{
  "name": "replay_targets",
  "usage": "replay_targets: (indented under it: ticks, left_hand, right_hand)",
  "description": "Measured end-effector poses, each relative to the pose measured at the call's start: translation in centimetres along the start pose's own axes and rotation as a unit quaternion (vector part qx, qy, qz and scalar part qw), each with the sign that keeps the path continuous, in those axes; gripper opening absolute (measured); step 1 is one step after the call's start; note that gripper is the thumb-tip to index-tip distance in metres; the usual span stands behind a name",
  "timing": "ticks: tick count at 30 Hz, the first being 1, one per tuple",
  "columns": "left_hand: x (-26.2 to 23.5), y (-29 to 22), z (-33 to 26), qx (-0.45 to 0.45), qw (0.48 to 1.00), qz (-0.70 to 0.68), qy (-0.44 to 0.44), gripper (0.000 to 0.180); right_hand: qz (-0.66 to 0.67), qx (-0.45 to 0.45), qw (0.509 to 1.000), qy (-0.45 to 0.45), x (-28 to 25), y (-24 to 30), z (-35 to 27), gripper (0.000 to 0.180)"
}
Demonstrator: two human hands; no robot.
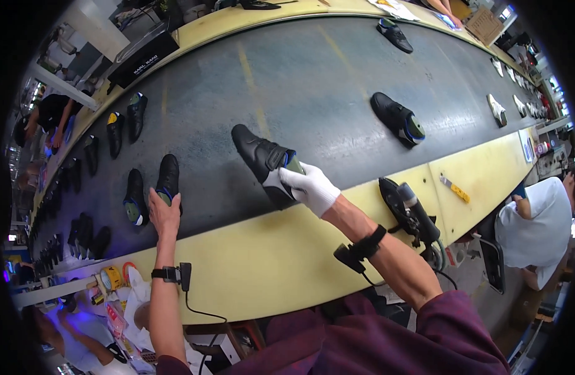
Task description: Checking and finishing shoe uppers on a conveyor belt assembly line.
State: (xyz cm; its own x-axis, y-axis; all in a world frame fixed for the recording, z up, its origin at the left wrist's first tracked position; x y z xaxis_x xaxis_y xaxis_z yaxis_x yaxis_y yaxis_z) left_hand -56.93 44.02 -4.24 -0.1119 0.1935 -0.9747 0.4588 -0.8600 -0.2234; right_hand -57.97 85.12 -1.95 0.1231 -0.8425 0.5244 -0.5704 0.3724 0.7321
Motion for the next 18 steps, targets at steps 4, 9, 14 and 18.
replay_targets:
  ticks: [4, 9, 14, 18]
  left_hand:
    - [-4.1, -5.8, -7.8, 0.224, 0.959, -0.175, -0.006, 0.084]
    - [-14.1, -15.0, -17.5, 0.4, 0.903, -0.161, 0.001, 0.094]
    - [-16.5, -19.4, -22.9, 0.555, 0.829, -0.002, 0.072, 0.105]
    - [-14.3, -19.4, -25.5, 0.544, 0.832, 0.037, 0.102, 0.094]
  right_hand:
    - [0.022, -0.006, 0.998, 0.062, 0.7, -0.2, -7.1, 0.039]
    - [0.061, 0.026, 0.99, 0.124, -1.2, -1.2, -12.9, 0.046]
    - [-0.068, 0.029, 0.989, 0.126, -2.4, -0.8, -16.8, 0.041]
    - [-0.193, 0.021, 0.976, 0.094, 0.3, 1.8, -20.7, 0.044]
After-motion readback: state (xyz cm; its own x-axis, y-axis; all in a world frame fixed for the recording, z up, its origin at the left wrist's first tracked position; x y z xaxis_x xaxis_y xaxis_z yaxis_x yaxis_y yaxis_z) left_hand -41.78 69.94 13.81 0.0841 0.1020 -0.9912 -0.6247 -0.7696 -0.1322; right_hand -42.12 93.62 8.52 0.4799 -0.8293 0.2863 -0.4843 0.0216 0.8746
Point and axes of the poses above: each hand's wrist, its own z-axis towards the middle knuckle, its own x-axis out of the palm, y = z × x, the point moved 1 cm from there along z, towards the middle knuckle, and after that the axes turned 3 degrees about y, right-handed, at the moved point
